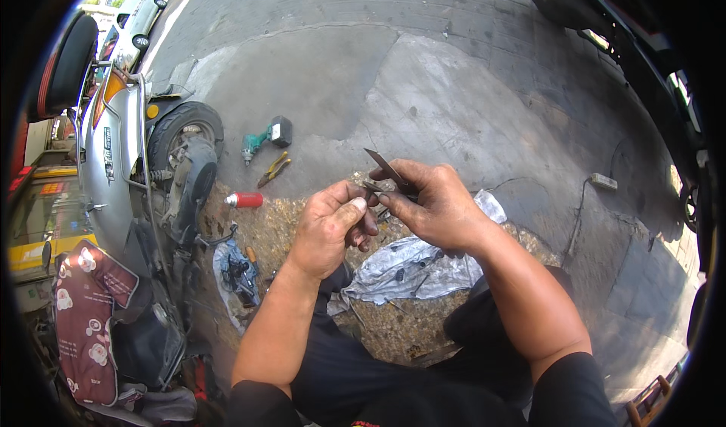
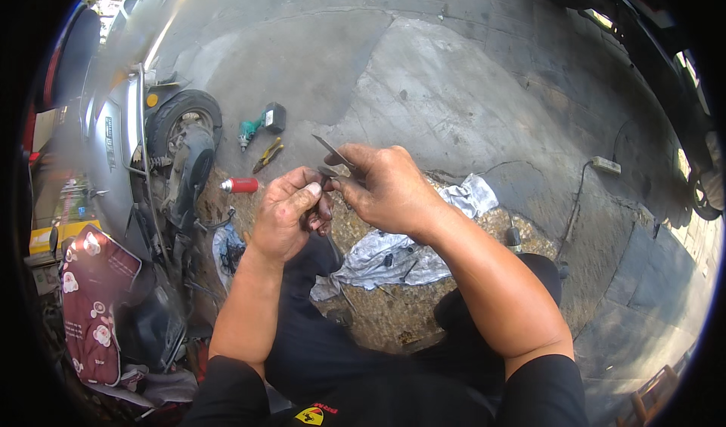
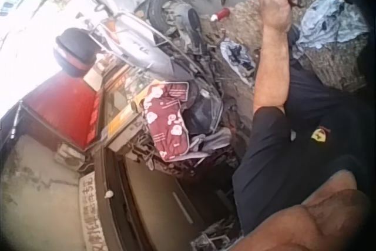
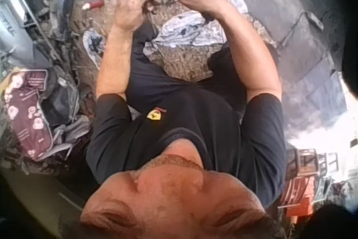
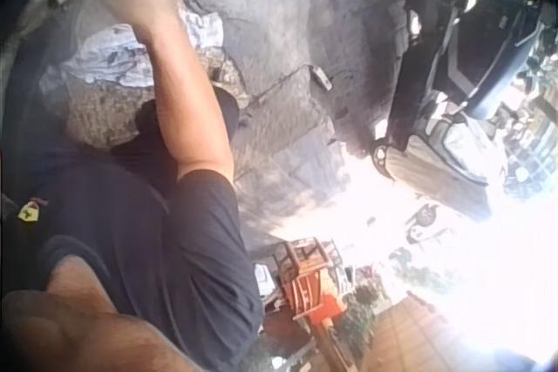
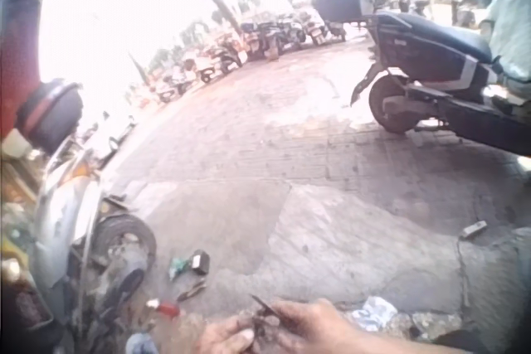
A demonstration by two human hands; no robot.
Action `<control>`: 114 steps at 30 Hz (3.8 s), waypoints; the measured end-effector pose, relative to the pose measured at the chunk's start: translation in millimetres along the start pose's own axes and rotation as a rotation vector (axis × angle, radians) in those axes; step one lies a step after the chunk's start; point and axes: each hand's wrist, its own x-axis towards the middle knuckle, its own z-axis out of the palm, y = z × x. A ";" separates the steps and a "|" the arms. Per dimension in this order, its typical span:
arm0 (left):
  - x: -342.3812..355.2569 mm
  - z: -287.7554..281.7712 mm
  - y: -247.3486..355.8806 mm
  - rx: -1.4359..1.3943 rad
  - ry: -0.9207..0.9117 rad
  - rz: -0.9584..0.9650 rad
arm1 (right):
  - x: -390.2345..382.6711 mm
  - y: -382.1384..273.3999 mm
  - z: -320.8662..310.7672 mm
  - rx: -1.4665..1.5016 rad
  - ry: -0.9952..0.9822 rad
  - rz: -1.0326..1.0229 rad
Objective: The person scrapes the interior of a metal engine casing with a utility knife, then uses a power drill to bore into the central opening. They later scrape a small cylindrical component with the knife. The work is performed on a cloth on the ground next to a scooter.
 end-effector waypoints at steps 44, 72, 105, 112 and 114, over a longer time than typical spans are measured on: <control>-9.8 -6.9 -6.8 -0.068 0.018 0.204 | -13.6 6.9 14.1 -0.615 -0.140 -0.021; -11.3 -7.8 -6.8 -0.258 -0.087 0.156 | 1.4 7.3 -2.8 0.462 -0.088 0.412; -4.2 -7.5 -13.0 -0.329 -0.098 0.184 | -14.2 1.3 12.4 -0.361 -0.147 -0.050; -6.9 1.6 -13.2 -0.087 0.001 0.266 | -11.3 4.1 13.8 -0.592 -0.229 0.027; -5.9 2.8 -11.9 -0.066 0.011 0.263 | -10.1 3.7 11.6 -0.614 -0.119 0.066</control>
